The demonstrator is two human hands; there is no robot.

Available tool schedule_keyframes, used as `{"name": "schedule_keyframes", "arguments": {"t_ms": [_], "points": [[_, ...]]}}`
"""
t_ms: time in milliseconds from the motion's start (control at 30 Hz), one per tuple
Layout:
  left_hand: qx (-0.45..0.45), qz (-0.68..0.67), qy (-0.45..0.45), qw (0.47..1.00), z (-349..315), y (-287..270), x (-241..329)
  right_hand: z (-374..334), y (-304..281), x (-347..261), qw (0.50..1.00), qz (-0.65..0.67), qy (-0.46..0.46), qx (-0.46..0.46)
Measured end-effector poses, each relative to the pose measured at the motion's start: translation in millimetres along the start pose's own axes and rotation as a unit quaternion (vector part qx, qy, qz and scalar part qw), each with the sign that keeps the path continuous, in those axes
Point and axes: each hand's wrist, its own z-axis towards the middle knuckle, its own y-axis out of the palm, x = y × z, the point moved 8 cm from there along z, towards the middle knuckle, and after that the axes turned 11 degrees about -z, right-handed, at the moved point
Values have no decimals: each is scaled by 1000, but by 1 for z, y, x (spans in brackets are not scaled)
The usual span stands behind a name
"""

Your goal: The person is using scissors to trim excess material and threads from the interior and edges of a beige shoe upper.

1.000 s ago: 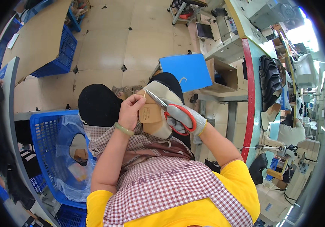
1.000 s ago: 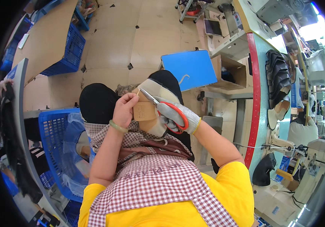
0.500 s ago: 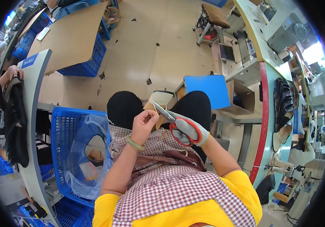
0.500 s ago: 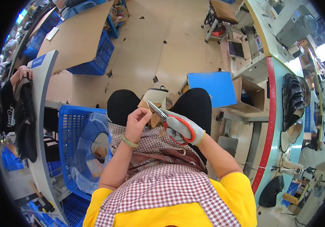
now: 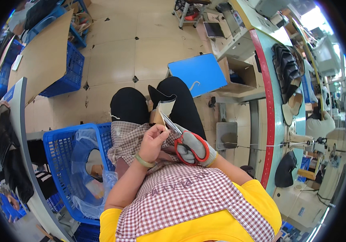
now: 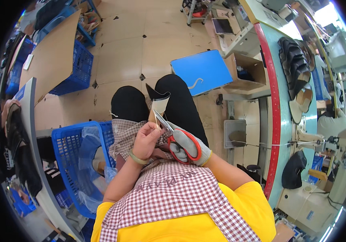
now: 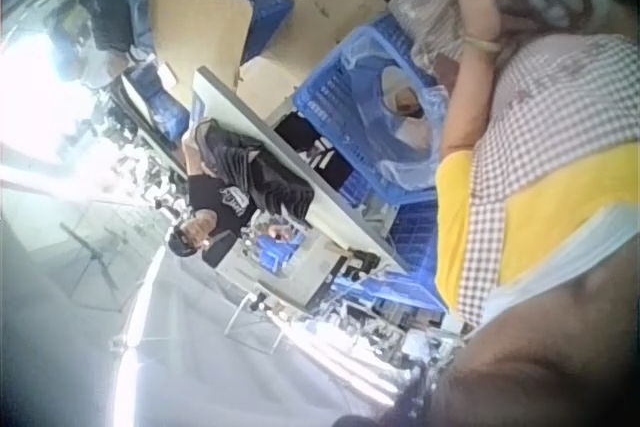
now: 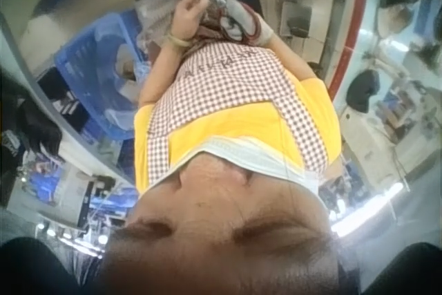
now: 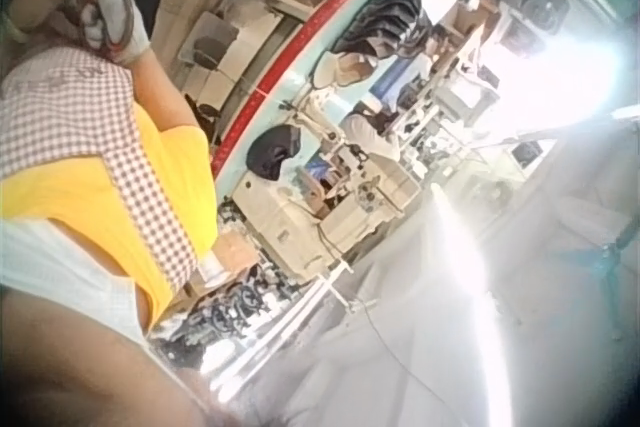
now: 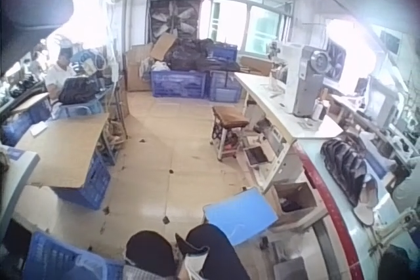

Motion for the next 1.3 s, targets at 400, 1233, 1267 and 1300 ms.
{"name": "schedule_keyframes", "arguments": {"t_ms": [400, 1233, 1267, 1300], "points": [[-115, -136, -97, 979, 9, 22, -45, -11, -24, 16, 991, 59, -23, 121], [295, 754, 91, 580, -17, -47, 183, -24, -55, -4, 986, -46, -81, 135], [245, 738, 112, 619, -5, -34, 161, -28, -59, -9, 984, -40, -111, 133], [149, 701, 152, 681, 11, -26, 136, -31, -63, -13, 981, -41, -135, 135]]}}
